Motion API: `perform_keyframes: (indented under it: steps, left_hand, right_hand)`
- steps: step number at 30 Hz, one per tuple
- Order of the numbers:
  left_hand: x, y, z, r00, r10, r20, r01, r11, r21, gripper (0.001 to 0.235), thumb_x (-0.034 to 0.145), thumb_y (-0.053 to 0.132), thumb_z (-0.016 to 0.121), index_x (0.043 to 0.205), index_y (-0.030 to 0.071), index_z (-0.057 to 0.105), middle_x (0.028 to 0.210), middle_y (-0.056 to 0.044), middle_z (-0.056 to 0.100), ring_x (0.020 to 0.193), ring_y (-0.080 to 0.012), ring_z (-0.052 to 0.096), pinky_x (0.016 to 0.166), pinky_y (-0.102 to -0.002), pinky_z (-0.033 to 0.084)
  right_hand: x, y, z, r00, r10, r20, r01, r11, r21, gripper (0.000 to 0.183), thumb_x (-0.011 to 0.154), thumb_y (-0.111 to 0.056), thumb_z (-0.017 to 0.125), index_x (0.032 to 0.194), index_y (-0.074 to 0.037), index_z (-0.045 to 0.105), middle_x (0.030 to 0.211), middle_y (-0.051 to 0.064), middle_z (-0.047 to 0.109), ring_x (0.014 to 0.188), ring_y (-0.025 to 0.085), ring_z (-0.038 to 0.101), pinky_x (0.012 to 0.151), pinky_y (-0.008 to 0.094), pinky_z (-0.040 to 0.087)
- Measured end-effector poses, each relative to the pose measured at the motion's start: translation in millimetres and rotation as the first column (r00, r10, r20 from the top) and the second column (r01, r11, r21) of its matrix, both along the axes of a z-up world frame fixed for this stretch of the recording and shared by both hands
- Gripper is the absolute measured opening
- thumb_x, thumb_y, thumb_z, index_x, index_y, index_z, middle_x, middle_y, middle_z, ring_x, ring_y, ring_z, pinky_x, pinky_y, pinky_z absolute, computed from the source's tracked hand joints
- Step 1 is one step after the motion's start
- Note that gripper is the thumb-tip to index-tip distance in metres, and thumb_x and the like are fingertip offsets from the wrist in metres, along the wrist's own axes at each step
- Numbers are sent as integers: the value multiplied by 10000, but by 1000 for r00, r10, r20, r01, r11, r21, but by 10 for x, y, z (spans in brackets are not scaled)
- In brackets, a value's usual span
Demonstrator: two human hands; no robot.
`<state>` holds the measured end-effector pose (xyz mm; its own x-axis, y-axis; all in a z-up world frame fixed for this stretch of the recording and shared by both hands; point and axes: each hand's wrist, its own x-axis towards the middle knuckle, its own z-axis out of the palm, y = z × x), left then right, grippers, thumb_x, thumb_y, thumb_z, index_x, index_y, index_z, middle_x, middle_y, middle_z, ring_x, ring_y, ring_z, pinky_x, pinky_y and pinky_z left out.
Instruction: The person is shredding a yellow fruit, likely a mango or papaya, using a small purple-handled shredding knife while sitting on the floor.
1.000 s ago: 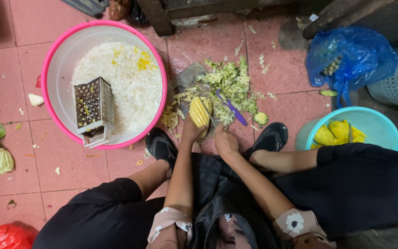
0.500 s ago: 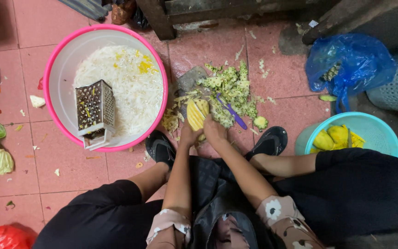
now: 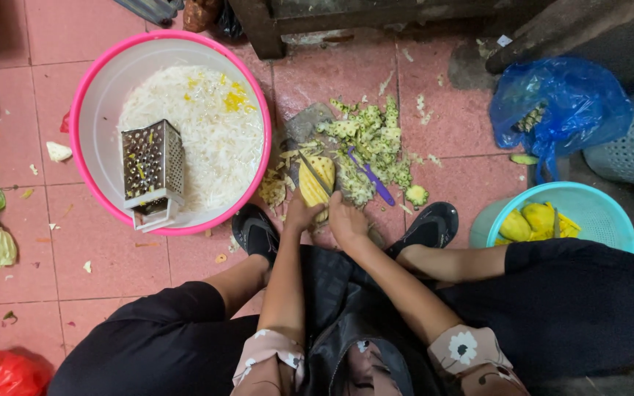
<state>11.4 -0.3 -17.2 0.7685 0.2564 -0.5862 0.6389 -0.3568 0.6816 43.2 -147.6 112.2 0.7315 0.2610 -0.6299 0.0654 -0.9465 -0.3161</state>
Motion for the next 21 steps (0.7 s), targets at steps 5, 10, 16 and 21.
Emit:
perform_keyframes:
  steps: [5, 10, 16, 21]
  left_hand:
    - [23, -13, 122, 1000, 3, 3, -3, 1000, -3, 768, 718, 383, 867, 1275, 54, 454, 1120, -311, 662, 1150, -479, 629, 949, -550, 520]
    - [21, -1, 13, 1000, 12, 22, -11, 1000, -23, 779, 701, 380, 886, 1262, 49, 458, 1106, -314, 665, 1142, -489, 629, 938, -557, 521]
    - [31, 8, 56, 1000, -4, 25, 3, 1000, 3, 756, 724, 361, 878, 1258, 43, 448, 1089, -325, 665, 1132, -503, 629, 936, -574, 518]
    - [28, 2, 120, 999, -10, -32, 10, 1000, 0, 744, 726, 360, 875, 1253, 57, 447, 1125, -313, 665, 1159, -486, 623, 965, -547, 523]
  right_hand:
    - [-29, -28, 3, 1000, 8, 30, -8, 1000, -1, 254, 1017, -136, 242, 1136, -59, 453, 981, 258, 717, 938, 489, 724, 832, 596, 575]
    - [10, -50, 10, 999, 24, 38, -23, 999, -28, 236, 1018, -142, 222, 1126, -92, 425, 973, 238, 728, 949, 451, 735, 856, 553, 587]
    - [40, -44, 37, 996, 57, 66, -55, 998, -33, 247, 988, -97, 216, 1102, -85, 434, 959, 230, 728, 918, 447, 742, 830, 543, 594]
    - [29, -53, -71, 996, 52, 76, -47, 997, -61, 244, 1000, -110, 211, 1089, -98, 438, 932, 211, 735, 899, 427, 750, 796, 549, 602]
